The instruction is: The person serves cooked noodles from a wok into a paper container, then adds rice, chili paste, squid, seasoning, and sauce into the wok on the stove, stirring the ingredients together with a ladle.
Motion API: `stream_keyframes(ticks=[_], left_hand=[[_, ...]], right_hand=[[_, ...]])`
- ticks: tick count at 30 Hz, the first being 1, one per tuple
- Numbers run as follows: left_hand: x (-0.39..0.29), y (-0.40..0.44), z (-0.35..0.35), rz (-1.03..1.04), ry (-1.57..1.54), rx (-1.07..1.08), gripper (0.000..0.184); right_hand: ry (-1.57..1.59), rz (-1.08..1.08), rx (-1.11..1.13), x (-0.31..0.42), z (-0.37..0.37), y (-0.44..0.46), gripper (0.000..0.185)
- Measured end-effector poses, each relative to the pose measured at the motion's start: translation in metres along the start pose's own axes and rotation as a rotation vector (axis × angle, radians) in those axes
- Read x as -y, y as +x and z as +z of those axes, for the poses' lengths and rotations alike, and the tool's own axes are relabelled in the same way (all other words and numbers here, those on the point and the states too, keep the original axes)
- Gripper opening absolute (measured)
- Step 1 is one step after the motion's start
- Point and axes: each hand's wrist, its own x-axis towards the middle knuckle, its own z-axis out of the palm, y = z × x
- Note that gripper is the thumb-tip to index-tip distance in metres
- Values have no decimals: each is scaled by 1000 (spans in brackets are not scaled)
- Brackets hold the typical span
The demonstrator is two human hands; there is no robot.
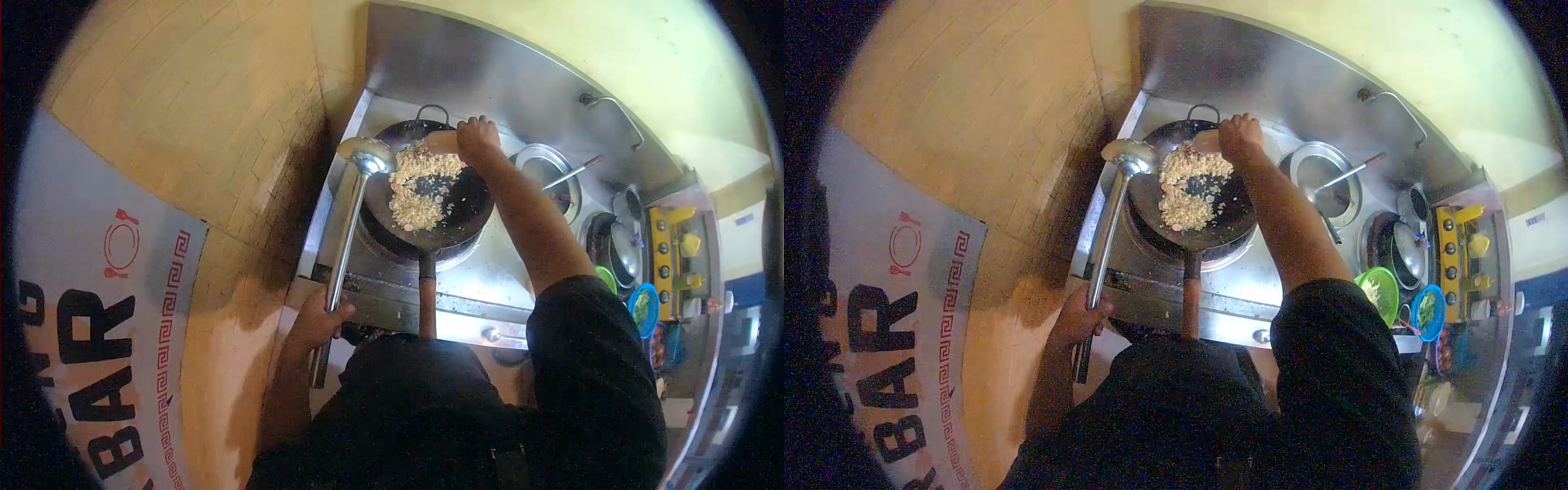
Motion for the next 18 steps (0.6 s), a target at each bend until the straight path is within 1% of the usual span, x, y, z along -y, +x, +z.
stream_keyframes(ticks=[1, 4, 7, 10, 13, 16, 18], left_hand=[[0, 0, 0, 0, -10, 3, 33], [-3, -1, 1, -14, -34, 5, 31], [-8, 0, 3, -30, -39, 4, 29], [-5, 0, 5, -19, -28, 20, 29], [-6, 1, 7, -26, 3, 42, 31], [2, 4, 9, -20, 20, 24, 32], [0, 3, 10, -45, 3, 7, 32]], right_hand=[[7, 12, -22, 2, 0, -2, 32], [0, -29, 107, 2, -8, -2, 34], [6, 47, 75, -4, -4, -6, 32], [-15, 13, -204, -14, 14, -9, 21], [11, -14, -98, -12, 18, -6, 22], [57, 35, -153, -9, 21, -10, 23], [33, 15, -140, -14, 21, -11, 24]])
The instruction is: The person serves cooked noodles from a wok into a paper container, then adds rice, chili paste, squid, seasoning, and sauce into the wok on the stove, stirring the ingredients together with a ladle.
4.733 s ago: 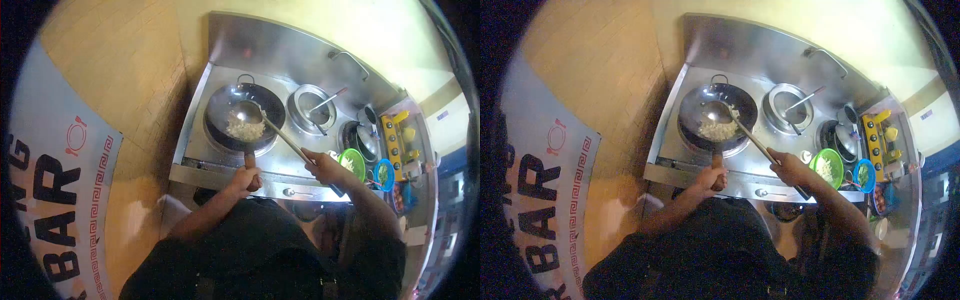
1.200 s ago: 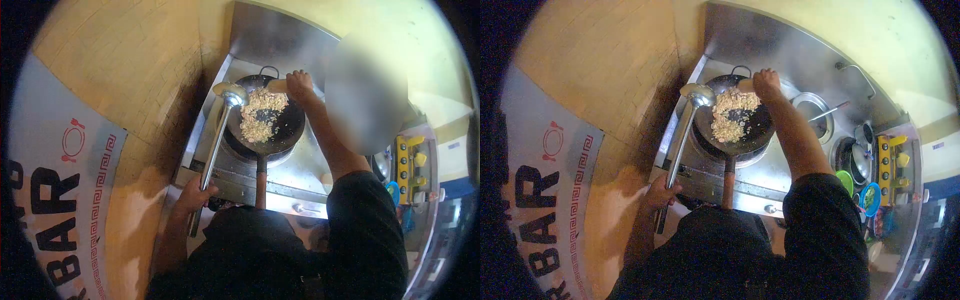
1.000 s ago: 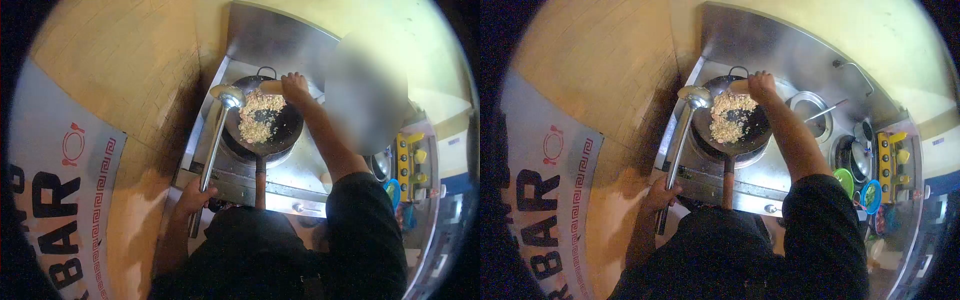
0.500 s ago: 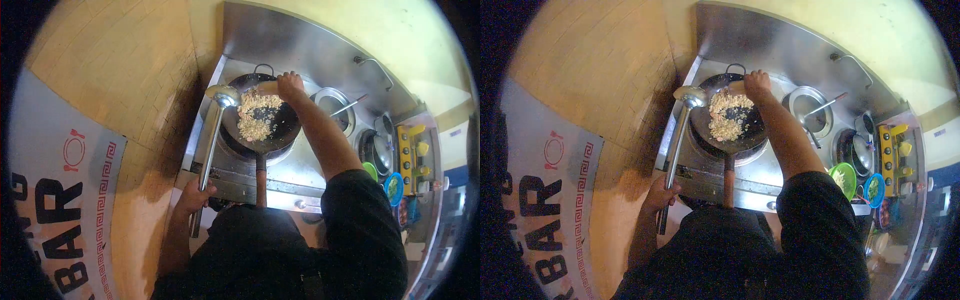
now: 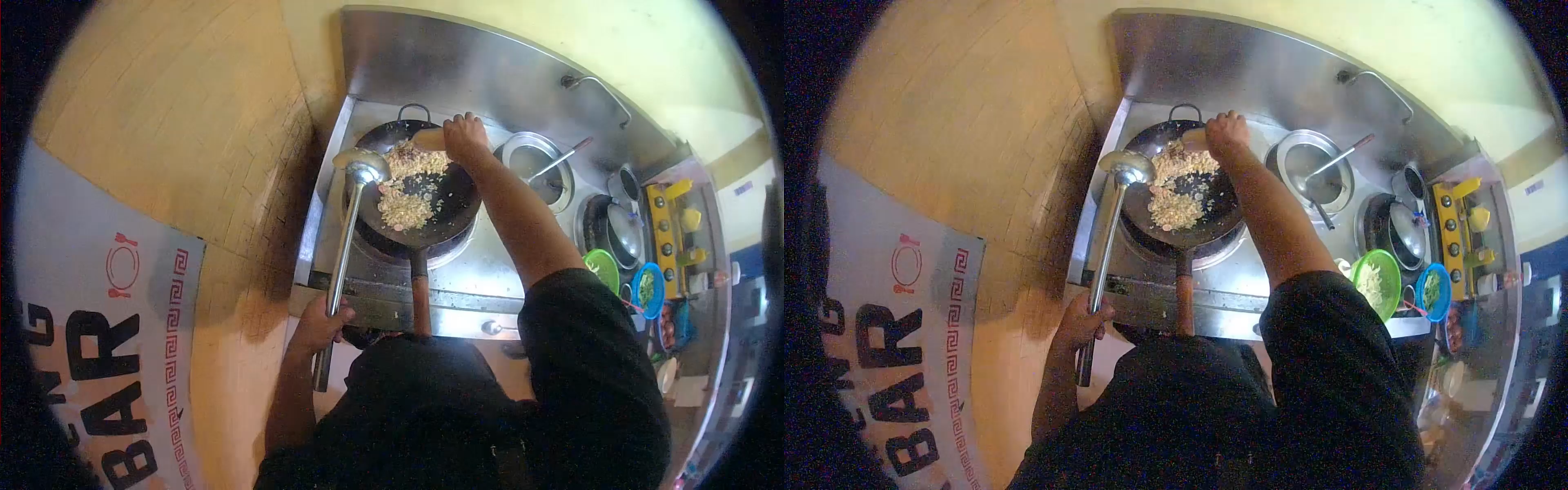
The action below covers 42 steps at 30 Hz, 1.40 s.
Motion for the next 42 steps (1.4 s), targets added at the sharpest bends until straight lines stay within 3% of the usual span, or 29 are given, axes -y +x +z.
stream_keyframes(ticks=[4, 7, 10, 13, 19, 25, 28, 31, 32, 33, 34, 37, 40, 42], left_hand=[[-2, -2, 4, -3, -51, -13, 31], [-7, -1, 10, -23, -25, -35, 29], [4, 8, 17, 4, -49, -48, 27], [18, 22, 26, 27, -123, -47, 27], [23, 32, 55, 36, -115, -128, 27], [14, 28, 74, 61, -33, -238, 27], [21, 43, 79, 84, -29, -236, 27], [2, 44, 102, 189, -107, -273, 28], [0, 45, 108, 161, -149, -299, 28], [2, 48, 111, 132, -192, -323, 27], [4, 53, 111, 174, -45, -372, 25], [-2, 81, 137, 119, -56, -432, 25], [-10, 103, 160, 30, -82, -546, 26], [-21, 114, 179, -11, -74, -617, 27]], right_hand=[[-8, 6, 88, -11, -1, -6, 26], [24, 54, -28, -13, 10, -8, 25], [63, 4, 48, -12, 17, -3, 24], [75, 81, -49, -10, 25, -9, 23], [326, 229, 98, -32, 19, -21, 40], [973, 377, 354, -123, 34, -82, 72], [1833, 433, 377, -176, 29, -180, 69], [2348, 355, 139, -235, 19, -298, 64], [2446, 306, 69, -265, 50, -337, 69], [2462, 240, -129, -281, 36, -378, 80], [2394, 206, -232, -308, 48, -419, 89], [2183, 426, -595, -387, 71, -539, 84], [1712, 836, -671, -475, 103, -639, 56], [1519, 1138, -900, -536, 139, -673, 52]])
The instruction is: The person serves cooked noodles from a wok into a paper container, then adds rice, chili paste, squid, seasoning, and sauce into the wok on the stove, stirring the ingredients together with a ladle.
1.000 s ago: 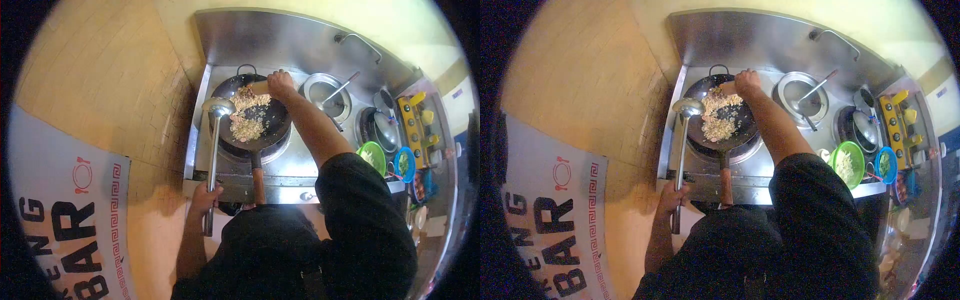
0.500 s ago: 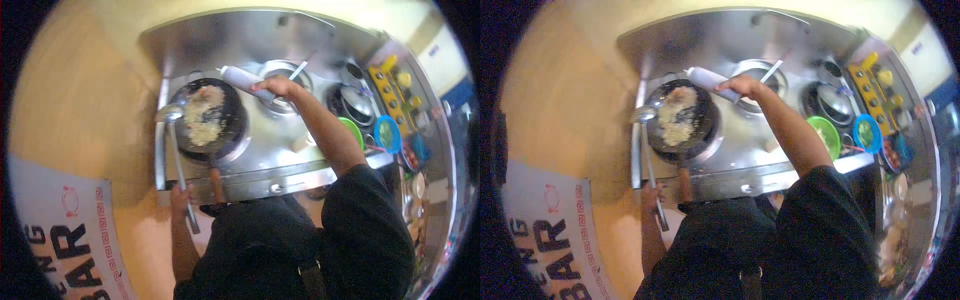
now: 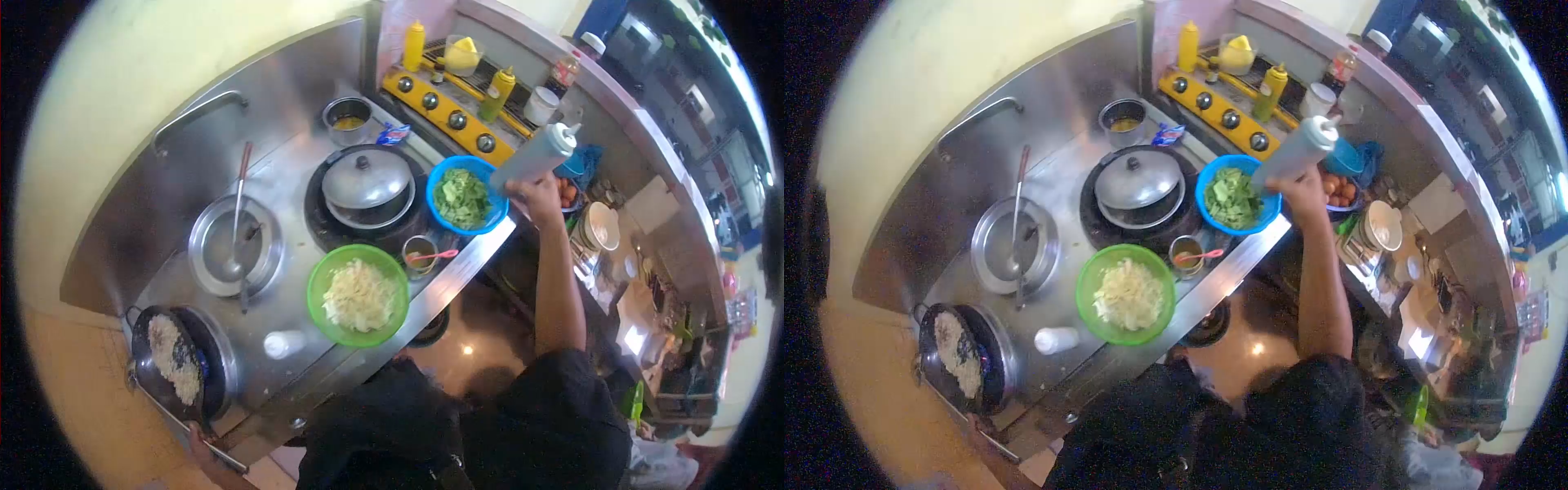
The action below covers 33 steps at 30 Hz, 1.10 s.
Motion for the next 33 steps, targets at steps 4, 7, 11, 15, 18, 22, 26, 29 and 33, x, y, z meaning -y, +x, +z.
stream_keyframes(ticks=[4, 7, 11, 15, 18, 22, 26, 29, 33], left_hand=[[-12, -7, 43, -41, 27, -70, 29], [-22, -49, 69, 109, -94, -39, 28], [-10, -61, 56, 157, -107, 59, 22], [-56, -133, 90, 97, -120, -95, 18], [-26, -89, 41, 68, -116, -23, 20], [-57, -109, 61, 81, -179, -59, 30], [-40, -84, 30, 96, -150, 64, 32], [-45, -74, 6, 93, -131, 143, 30], [-51, -61, -25, 98, -73, 200, 24]], right_hand=[[-216, -146, -282, -71, -80, 134, 46], [-341, -206, -375, -110, -91, 190, 45], [-576, -333, -375, -198, -132, 261, 62], [-638, -327, -137, -226, -145, 291, 70], [-755, -248, -101, -210, -115, 295, 56], [-687, -326, -318, -113, -43, 176, 40], [-427, 244, 783, -36, 125, -104, 63], [54, 385, 1240, -90, 242, -264, 102], [-232, 99, 689, -156, 339, -328, 97]])
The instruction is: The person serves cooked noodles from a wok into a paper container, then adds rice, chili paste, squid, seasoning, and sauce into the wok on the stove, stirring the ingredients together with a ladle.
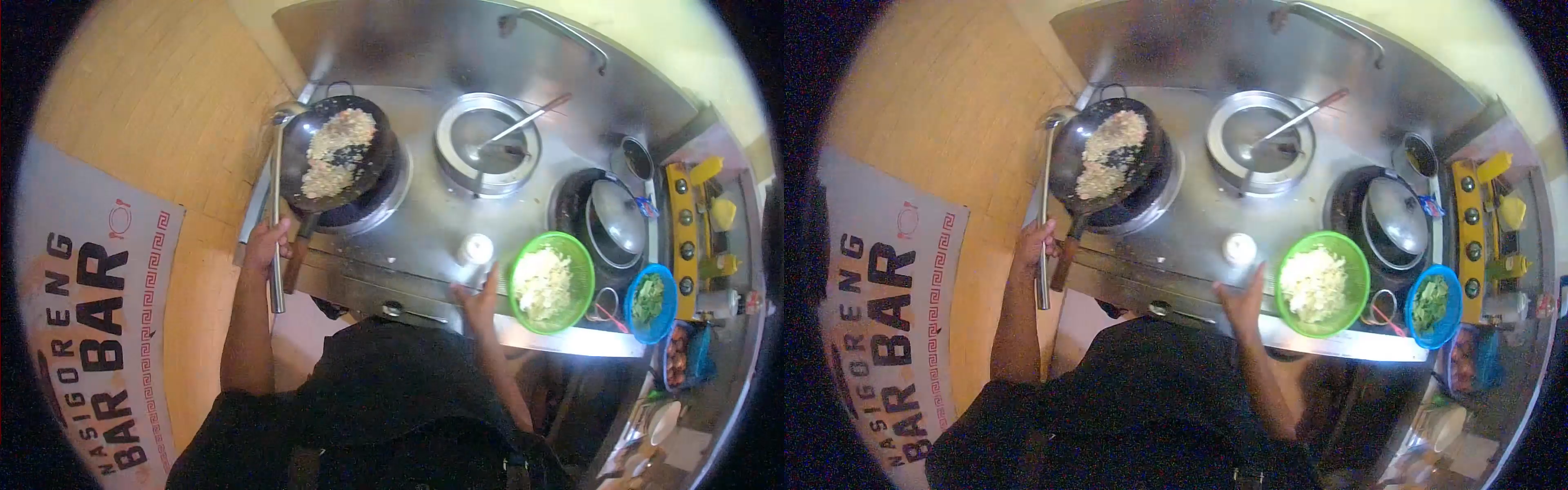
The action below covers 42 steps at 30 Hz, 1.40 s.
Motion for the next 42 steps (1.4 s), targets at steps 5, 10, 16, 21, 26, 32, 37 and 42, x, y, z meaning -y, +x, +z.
stream_keyframes(ticks=[5, 10, 16, 21, 26, 32, 37, 42], left_hand=[[-9, 2, -65, -58, 116, 142, 27], [-16, 1, -115, -29, 104, 235, 28], [-1, -1, -143, 13, 98, 263, 30], [18, -2, -159, 5, 18, 308, 29], [37, 1, -172, -12, 5, 323, 30], [28, 4, -180, 15, 30, 340, 29], [24, 5, -174, 39, 17, 339, 28], [19, 1, -158, 48, 47, 349, 28]], right_hand=[[73, -31, -167, -32, 52, 54, 65], [-601, -373, 182, 145, 94, 48, 59], [-1506, -371, 644, 261, 225, 124, 39], [-1620, -606, 560, 271, 273, 146, 23], [-1645, -538, 503, 272, 259, 139, 19], [-1597, -506, 474, 266, 249, 133, 19], [-1602, -531, 464, 269, 248, 129, 18], [-1539, -530, 432, 253, 233, 136, 30]])
